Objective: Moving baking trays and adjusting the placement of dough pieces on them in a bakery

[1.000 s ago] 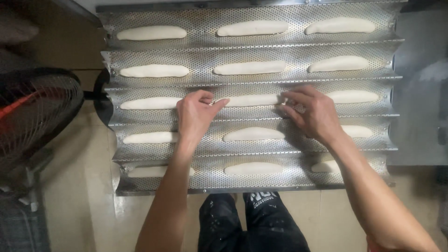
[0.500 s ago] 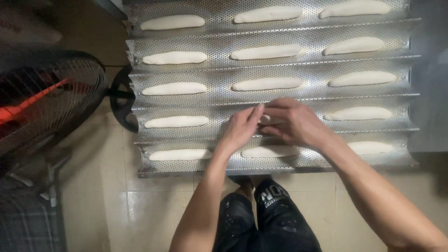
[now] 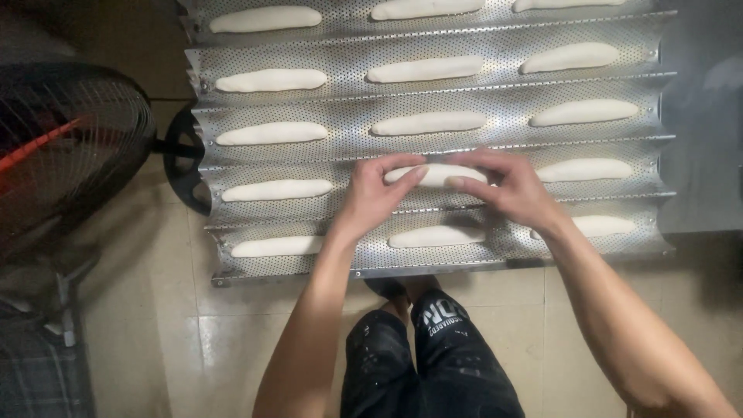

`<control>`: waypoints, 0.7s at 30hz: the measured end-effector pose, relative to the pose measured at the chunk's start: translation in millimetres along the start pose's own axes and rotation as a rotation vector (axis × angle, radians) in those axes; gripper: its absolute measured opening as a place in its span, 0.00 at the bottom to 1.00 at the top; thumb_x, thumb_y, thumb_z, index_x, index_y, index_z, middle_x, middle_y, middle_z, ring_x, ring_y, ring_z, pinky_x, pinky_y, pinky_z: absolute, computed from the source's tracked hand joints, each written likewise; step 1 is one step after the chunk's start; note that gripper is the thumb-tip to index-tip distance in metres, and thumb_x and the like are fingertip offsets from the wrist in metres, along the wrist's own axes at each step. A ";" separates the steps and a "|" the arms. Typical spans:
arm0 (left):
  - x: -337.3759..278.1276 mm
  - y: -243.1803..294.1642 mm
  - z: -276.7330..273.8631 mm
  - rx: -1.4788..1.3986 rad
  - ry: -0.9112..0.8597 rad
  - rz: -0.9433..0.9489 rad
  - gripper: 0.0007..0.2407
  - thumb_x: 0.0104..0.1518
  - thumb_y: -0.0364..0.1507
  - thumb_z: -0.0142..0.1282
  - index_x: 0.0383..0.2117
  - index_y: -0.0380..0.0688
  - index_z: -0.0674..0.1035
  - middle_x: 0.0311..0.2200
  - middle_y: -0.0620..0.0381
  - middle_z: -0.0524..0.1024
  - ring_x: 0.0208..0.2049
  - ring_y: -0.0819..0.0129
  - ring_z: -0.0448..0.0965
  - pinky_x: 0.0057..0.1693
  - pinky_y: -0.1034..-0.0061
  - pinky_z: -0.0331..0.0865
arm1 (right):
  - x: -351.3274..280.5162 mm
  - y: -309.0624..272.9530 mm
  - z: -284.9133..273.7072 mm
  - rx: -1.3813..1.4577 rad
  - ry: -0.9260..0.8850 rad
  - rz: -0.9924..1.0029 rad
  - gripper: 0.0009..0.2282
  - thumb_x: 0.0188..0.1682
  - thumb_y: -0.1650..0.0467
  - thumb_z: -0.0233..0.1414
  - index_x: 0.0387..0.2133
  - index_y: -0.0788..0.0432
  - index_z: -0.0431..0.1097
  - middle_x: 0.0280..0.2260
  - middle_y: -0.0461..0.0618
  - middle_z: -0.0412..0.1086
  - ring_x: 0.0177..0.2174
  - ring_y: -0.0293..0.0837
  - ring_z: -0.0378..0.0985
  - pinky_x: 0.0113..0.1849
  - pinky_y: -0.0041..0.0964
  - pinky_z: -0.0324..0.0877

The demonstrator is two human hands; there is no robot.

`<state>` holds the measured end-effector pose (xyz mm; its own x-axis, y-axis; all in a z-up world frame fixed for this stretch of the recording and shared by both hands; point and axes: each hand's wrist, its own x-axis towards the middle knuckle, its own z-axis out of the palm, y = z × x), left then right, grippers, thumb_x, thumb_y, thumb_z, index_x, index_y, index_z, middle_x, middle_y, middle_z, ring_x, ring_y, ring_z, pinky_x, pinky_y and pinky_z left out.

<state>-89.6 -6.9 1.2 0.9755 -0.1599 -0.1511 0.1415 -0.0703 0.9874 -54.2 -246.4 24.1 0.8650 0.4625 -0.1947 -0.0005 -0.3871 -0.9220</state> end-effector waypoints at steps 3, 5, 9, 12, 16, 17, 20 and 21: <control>-4.3 -14.2 -2.7 0.139 0.064 -0.135 0.10 0.56 0.29 0.65 0.41 0.40 0.86 0.40 0.44 0.84 0.48 0.52 0.83 0.54 0.63 0.76 | 6.6 29.6 2.0 -0.267 0.003 -0.093 0.11 0.48 0.69 0.62 0.43 0.61 0.79 0.39 0.61 0.78 0.36 0.53 0.80 0.38 0.44 0.72; -10.6 -17.3 -5.3 0.218 0.116 -0.224 0.10 0.53 0.30 0.68 0.40 0.42 0.86 0.37 0.47 0.85 0.45 0.54 0.85 0.50 0.67 0.77 | 4.8 38.7 3.5 -0.419 -0.021 -0.163 0.10 0.50 0.69 0.61 0.41 0.62 0.80 0.37 0.62 0.78 0.34 0.54 0.81 0.36 0.42 0.74; -4.9 -34.8 -10.3 0.404 0.242 -0.297 0.13 0.46 0.36 0.73 0.35 0.44 0.87 0.30 0.52 0.85 0.37 0.59 0.86 0.45 0.70 0.79 | -6.8 38.6 -7.9 -0.658 0.037 -0.121 0.09 0.48 0.66 0.63 0.39 0.55 0.81 0.38 0.57 0.78 0.38 0.55 0.82 0.40 0.44 0.75; -7.3 -58.4 -12.0 0.481 0.352 -0.237 0.17 0.41 0.37 0.77 0.32 0.40 0.86 0.27 0.50 0.83 0.33 0.56 0.85 0.42 0.69 0.79 | -15.0 55.0 -11.1 -0.684 0.084 -0.098 0.11 0.45 0.66 0.65 0.40 0.53 0.81 0.39 0.56 0.78 0.40 0.57 0.81 0.43 0.46 0.76; -31.0 -37.4 -16.0 0.259 0.372 -0.116 0.21 0.50 0.37 0.74 0.40 0.29 0.83 0.36 0.36 0.80 0.38 0.50 0.86 0.45 0.69 0.82 | -25.8 63.6 -8.5 -0.687 0.121 -0.117 0.09 0.48 0.67 0.63 0.41 0.54 0.80 0.38 0.53 0.77 0.38 0.51 0.81 0.40 0.41 0.76; -40.1 -36.8 -11.4 0.261 0.372 -0.114 0.21 0.50 0.37 0.74 0.40 0.29 0.83 0.36 0.36 0.80 0.38 0.50 0.86 0.45 0.69 0.82 | -28.9 35.6 7.9 -0.686 0.123 -0.119 0.09 0.48 0.67 0.63 0.41 0.54 0.80 0.38 0.53 0.77 0.38 0.51 0.81 0.40 0.41 0.76; -66.6 -38.9 2.8 0.172 0.302 -0.105 0.13 0.60 0.33 0.65 0.42 0.32 0.83 0.37 0.38 0.81 0.38 0.50 0.86 0.47 0.66 0.83 | -40.6 -15.7 55.7 -0.432 -0.065 -0.056 0.07 0.48 0.68 0.60 0.38 0.53 0.82 0.37 0.54 0.79 0.37 0.50 0.84 0.38 0.38 0.79; -71.8 -42.8 6.5 0.169 0.227 -0.115 0.11 0.60 0.30 0.64 0.42 0.33 0.83 0.37 0.40 0.81 0.39 0.50 0.86 0.48 0.65 0.83 | -43.3 -10.2 70.7 -0.560 -0.096 -0.212 0.09 0.45 0.69 0.61 0.39 0.54 0.80 0.38 0.52 0.78 0.38 0.52 0.82 0.39 0.41 0.78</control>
<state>-166.8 1.2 -30.5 0.9702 0.0812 -0.2284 0.2414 -0.2408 0.9401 -127.1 -206.2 18.3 0.7683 0.6352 -0.0788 0.4538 -0.6274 -0.6328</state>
